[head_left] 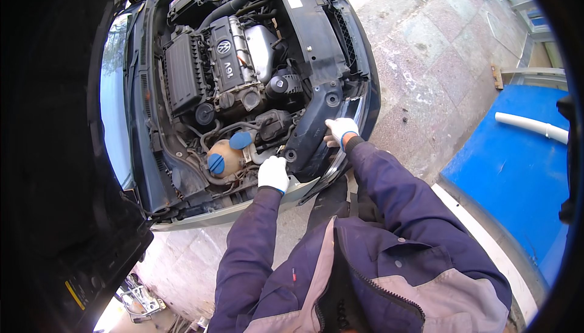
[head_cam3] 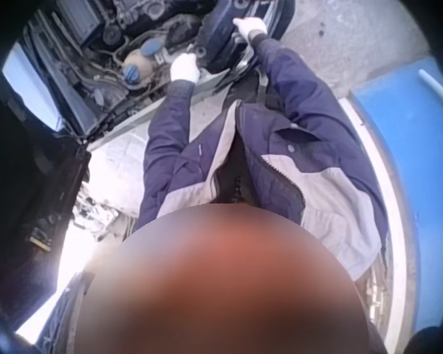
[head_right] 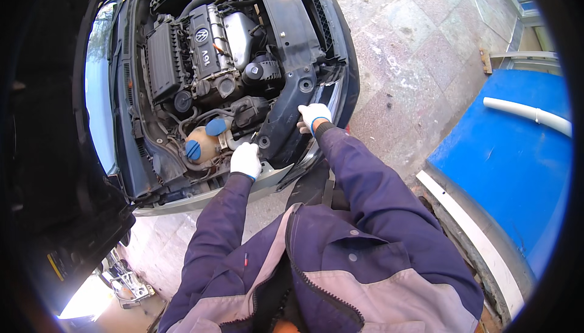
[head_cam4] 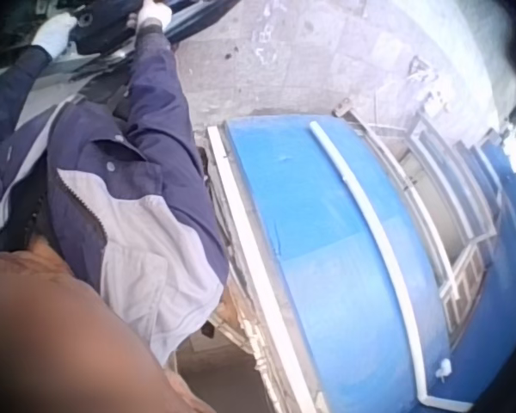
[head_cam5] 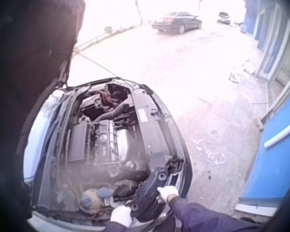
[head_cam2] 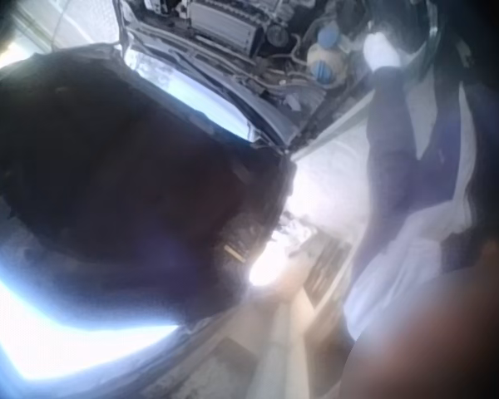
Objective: The person removes the front bumper cover from a Volkswagen car by unscrewing fasteners and detaching clips. They then reattach the bumper cover, aligning it and securing it with screws and fasteners using a screwdriver.
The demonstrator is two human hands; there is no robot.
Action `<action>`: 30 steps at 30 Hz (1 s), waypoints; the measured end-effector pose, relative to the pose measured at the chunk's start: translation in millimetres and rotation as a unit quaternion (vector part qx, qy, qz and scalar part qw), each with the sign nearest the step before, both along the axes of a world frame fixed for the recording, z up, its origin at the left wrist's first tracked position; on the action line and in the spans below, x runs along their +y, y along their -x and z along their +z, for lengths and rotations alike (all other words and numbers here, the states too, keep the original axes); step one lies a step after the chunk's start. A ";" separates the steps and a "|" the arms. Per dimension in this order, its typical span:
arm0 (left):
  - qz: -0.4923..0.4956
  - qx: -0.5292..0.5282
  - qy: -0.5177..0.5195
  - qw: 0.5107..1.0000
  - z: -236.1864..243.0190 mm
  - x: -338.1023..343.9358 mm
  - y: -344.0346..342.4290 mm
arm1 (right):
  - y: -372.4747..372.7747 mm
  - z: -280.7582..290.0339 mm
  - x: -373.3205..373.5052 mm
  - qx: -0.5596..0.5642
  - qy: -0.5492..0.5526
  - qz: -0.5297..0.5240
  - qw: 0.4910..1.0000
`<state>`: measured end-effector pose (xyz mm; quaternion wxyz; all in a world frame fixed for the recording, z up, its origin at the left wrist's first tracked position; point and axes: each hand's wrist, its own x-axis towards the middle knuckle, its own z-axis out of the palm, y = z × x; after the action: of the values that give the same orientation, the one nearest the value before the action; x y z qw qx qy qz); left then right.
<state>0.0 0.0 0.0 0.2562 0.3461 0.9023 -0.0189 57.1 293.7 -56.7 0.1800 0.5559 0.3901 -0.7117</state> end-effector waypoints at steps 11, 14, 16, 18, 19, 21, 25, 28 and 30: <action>0.099 -0.010 -0.019 0.995 19.5 5.6 -4.1 | 0.6 3.6 -3.3 0.018 -0.007 0.020 1.000; -0.019 0.014 -0.010 1.000 18.6 9.4 -0.2 | -1.6 4.7 -2.1 0.022 -0.005 0.004 1.000; -0.090 0.020 -0.006 0.996 22.0 10.9 0.1 | -0.7 4.9 -2.7 0.027 -0.005 -0.009 1.000; -0.020 0.028 -0.016 0.999 23.5 12.5 -3.5 | -2.2 5.1 -1.8 0.018 -0.004 -0.016 1.000; 0.025 0.033 -0.014 0.999 23.8 12.4 -7.6 | -2.4 5.2 -1.3 0.020 0.004 -0.015 1.000; 0.087 0.030 0.002 0.996 20.2 11.8 -9.1 | -3.8 5.7 -0.2 0.030 -0.002 -0.010 0.999; 0.063 0.005 0.008 0.998 13.5 11.1 -6.1 | -4.9 4.6 -1.6 0.028 -0.005 -0.010 1.000; -0.052 0.024 -0.006 0.998 19.1 8.8 -3.7 | -4.9 2.3 -2.5 0.027 -0.012 -0.004 1.000; 0.017 0.018 -0.018 1.000 22.0 8.4 -6.9 | -5.5 0.9 -2.9 0.026 -0.014 -0.002 1.000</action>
<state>6.9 8.4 22.0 0.2341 0.3349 0.9127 -0.0046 62.6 290.8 -55.7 0.1609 0.5400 0.4036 -0.7208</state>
